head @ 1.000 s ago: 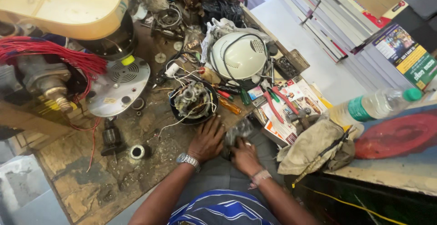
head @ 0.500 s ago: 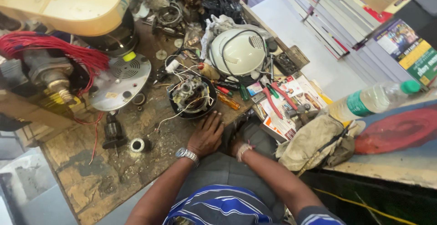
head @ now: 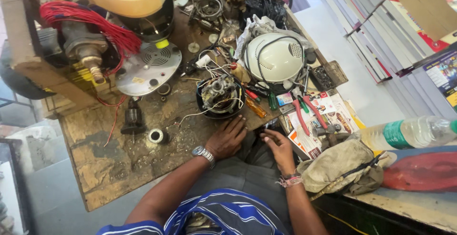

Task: The person disassembles and reassembles a small electrical motor or fan component on a cluttered workbench. They use a screwdriver to remove and tighten screws, handle wires, and manipulate the motor housing and internal parts.

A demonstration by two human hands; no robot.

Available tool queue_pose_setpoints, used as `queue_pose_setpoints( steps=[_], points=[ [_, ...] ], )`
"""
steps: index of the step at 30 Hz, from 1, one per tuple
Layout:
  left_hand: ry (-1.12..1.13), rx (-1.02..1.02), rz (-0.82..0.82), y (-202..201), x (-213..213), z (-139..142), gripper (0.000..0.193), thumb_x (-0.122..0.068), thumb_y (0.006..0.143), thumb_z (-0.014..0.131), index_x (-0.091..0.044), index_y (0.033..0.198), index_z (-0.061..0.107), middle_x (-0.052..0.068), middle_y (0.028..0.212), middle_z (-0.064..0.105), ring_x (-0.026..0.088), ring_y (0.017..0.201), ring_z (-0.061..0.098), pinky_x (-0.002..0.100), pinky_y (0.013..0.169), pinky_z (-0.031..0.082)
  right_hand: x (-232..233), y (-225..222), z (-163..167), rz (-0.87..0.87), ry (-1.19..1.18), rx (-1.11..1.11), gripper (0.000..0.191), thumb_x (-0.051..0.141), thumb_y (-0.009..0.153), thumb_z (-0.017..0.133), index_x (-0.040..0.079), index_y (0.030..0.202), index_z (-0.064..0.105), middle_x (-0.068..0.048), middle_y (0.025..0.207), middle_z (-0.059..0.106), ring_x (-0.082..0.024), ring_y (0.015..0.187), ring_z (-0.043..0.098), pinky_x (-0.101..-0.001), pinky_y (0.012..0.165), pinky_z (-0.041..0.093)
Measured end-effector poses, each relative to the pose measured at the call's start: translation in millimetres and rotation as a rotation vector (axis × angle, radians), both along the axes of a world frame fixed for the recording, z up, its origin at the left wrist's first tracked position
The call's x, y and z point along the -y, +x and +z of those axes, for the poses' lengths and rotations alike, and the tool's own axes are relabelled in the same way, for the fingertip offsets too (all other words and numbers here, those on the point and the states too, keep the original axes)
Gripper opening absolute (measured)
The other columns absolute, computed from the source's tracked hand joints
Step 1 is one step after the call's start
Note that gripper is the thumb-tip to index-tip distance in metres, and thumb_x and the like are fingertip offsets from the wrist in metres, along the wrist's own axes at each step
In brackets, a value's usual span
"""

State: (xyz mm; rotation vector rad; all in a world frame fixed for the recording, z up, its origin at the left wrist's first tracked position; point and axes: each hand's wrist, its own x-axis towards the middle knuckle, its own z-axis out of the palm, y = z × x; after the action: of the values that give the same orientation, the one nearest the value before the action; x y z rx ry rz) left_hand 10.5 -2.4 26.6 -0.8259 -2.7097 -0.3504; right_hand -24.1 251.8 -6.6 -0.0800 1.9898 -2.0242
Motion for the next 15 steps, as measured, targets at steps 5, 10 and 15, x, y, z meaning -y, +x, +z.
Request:
queue_pose_setpoints(
  steps=[5, 10, 15],
  points=[
    [0.026, -0.047, 0.008, 3, 2, -6, 0.051, -0.025, 0.083, 0.067, -0.002, 0.129, 0.062, 0.023, 0.150, 0.051, 0.037, 0.148, 0.039, 0.050, 0.119, 0.030, 0, 20, -31, -0.026, 0.094, 0.031, 0.026, 0.002, 0.095, 0.064, -0.005, 0.119, 0.071, -0.011, 0.106, 0.078, -0.017, 0.096, 0.072, -0.0288, 0.089, 0.056],
    [0.015, -0.087, 0.015, 5, 2, -10, 0.048, -0.025, 0.086, 0.066, -0.002, 0.128, 0.062, 0.023, 0.149, 0.051, 0.037, 0.147, 0.039, 0.051, 0.119, 0.031, 21, 61, -41, 0.069, 0.070, 0.052, 0.026, 0.002, 0.094, 0.065, -0.004, 0.118, 0.071, -0.009, 0.105, 0.079, -0.015, 0.095, 0.073, -0.0278, 0.088, 0.057],
    [-0.002, -0.060, 0.004, 3, -2, -8, 0.052, -0.026, 0.082, 0.067, -0.002, 0.128, 0.062, 0.023, 0.148, 0.052, 0.038, 0.146, 0.039, 0.051, 0.118, 0.031, 33, 72, -21, 0.124, 0.056, 0.020, 0.024, 0.003, 0.095, 0.065, -0.003, 0.117, 0.072, -0.009, 0.104, 0.079, -0.014, 0.096, 0.074, -0.0266, 0.089, 0.058]
  ],
)
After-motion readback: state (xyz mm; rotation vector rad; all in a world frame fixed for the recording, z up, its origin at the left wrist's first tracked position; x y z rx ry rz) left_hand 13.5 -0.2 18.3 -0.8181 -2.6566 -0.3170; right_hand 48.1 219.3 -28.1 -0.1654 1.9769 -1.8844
